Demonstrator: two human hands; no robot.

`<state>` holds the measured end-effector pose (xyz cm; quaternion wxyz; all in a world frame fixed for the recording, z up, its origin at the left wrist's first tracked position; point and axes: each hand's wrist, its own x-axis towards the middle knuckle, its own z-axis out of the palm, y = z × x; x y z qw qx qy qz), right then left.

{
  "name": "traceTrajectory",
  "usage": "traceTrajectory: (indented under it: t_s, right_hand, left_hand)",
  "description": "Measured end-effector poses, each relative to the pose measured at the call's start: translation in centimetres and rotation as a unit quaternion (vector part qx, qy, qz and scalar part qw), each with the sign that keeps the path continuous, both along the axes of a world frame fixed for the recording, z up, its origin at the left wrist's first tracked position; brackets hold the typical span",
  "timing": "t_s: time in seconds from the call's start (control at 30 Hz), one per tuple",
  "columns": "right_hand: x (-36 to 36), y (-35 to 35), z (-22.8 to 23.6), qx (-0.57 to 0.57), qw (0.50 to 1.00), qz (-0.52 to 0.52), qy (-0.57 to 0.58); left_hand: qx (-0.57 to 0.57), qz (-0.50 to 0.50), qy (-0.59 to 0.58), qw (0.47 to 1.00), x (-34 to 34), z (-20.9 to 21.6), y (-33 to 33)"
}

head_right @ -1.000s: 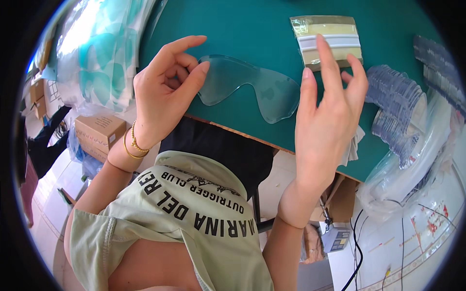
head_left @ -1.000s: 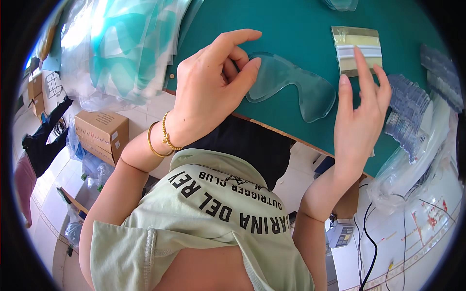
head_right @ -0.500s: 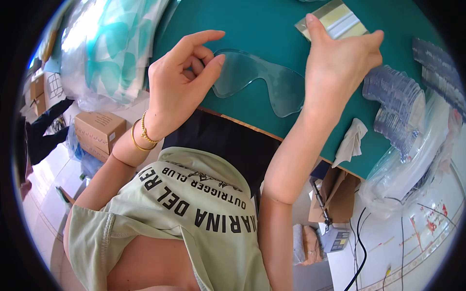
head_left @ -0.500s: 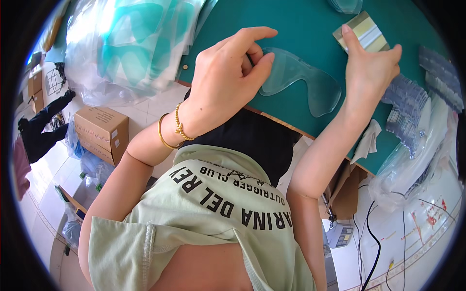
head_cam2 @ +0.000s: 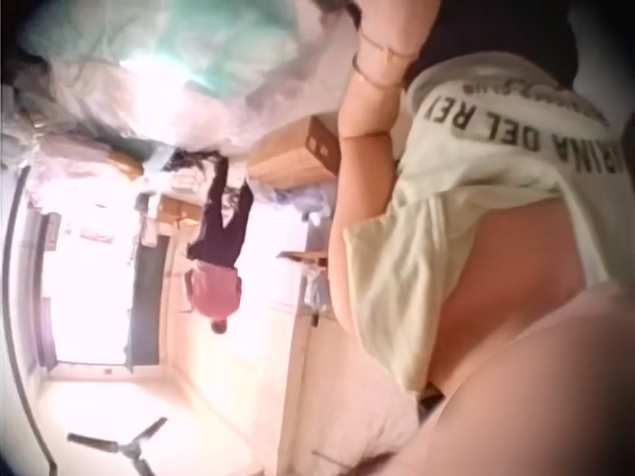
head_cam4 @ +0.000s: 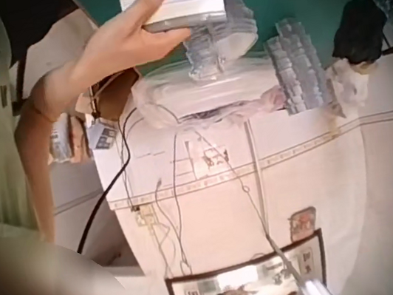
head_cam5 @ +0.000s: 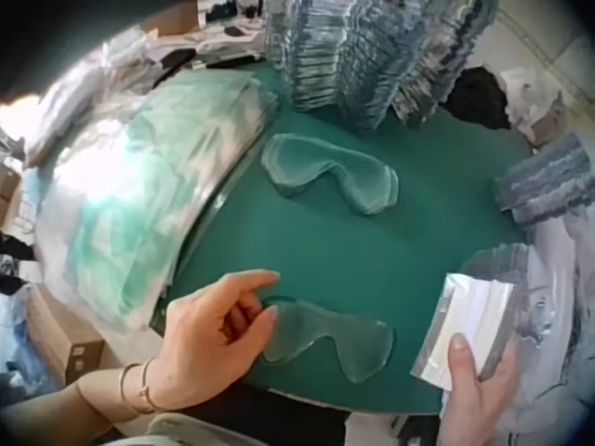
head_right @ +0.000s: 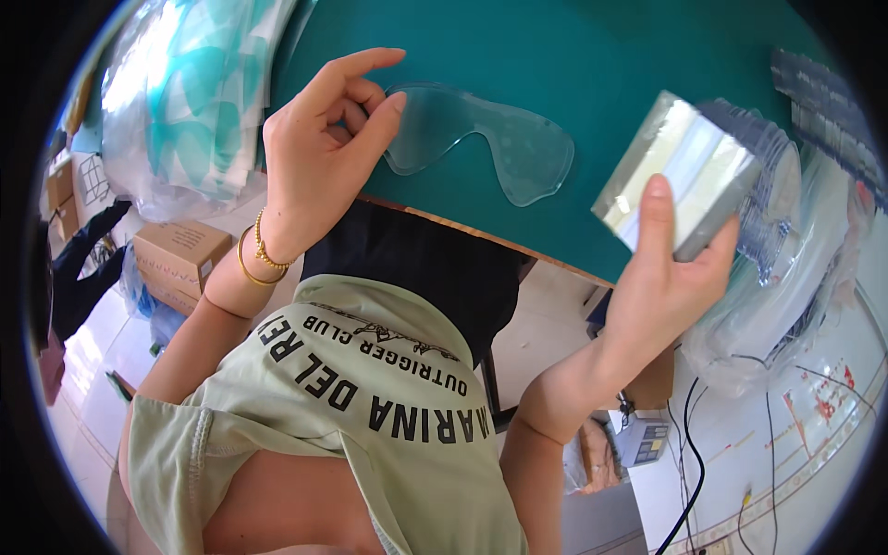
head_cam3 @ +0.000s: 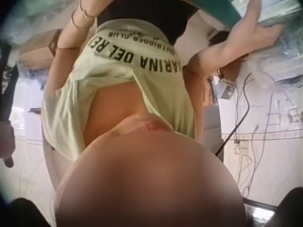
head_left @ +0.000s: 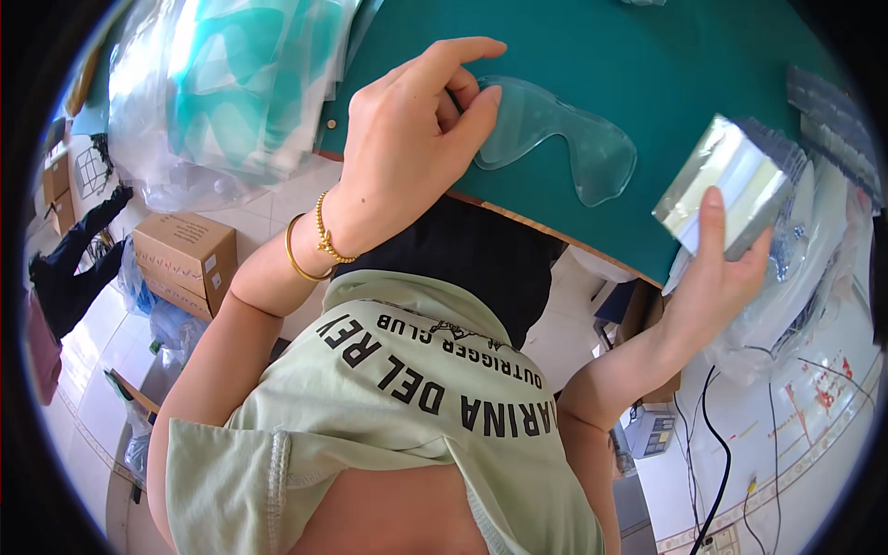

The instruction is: Cleaning and inspecting plastic safety glasses at a manual workstation.

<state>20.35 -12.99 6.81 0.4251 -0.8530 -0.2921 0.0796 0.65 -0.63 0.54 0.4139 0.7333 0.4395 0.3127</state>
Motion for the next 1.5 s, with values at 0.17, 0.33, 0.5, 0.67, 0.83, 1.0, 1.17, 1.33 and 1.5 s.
traceTrajectory:
  t_s: [0.17,0.33,0.5,0.67,0.83,1.0,1.17,1.33,1.5]
  right_hand:
    - [-2.3,-0.5,-0.9,-0.034,0.996,0.016,0.079]
    - [-5.2,1.0,-1.8,-0.132,0.988,0.083,-0.012]
    - [-4.8,0.7,-2.5,-0.135,0.989,0.047,-0.039]
    - [-5.0,-0.8,-2.6,0.067,0.985,0.012,0.157]
    - [-6.2,-0.8,-3.3,-0.012,0.987,0.053,0.15]
    - [-5.8,-0.9,-3.6,-0.005,0.985,0.064,0.157]
    - [-6.0,-0.5,-3.1,-0.021,0.983,0.077,0.165]
    - [-6.4,-0.3,-3.3,-0.019,0.983,0.07,0.168]
    - [-7.0,1.5,-4.2,-0.006,0.975,0.093,0.2]
  left_hand:
    - [0.0,-0.005,0.001,1.0,0.2,0.0,0.2]
    - [-0.025,-0.011,-0.005,1.0,-1.0,0.4,0.4]
    - [-0.021,-0.004,0.005,1.0,-3.4,0.0,1.4]
    - [-0.043,0.0,0.002,0.999,-3.7,0.6,1.7]
    - [-0.082,-0.006,-0.011,0.997,-4.1,0.9,2.0]
    - [-0.086,-0.05,-0.03,0.995,-4.0,1.7,2.1]
    - [-0.032,-0.099,-0.12,0.987,-1.5,4.8,0.6]
    - [-0.195,-0.074,-0.143,0.968,-0.9,8.7,-0.6]
    - [-0.025,-0.111,-0.138,0.984,-1.7,4.1,0.8]
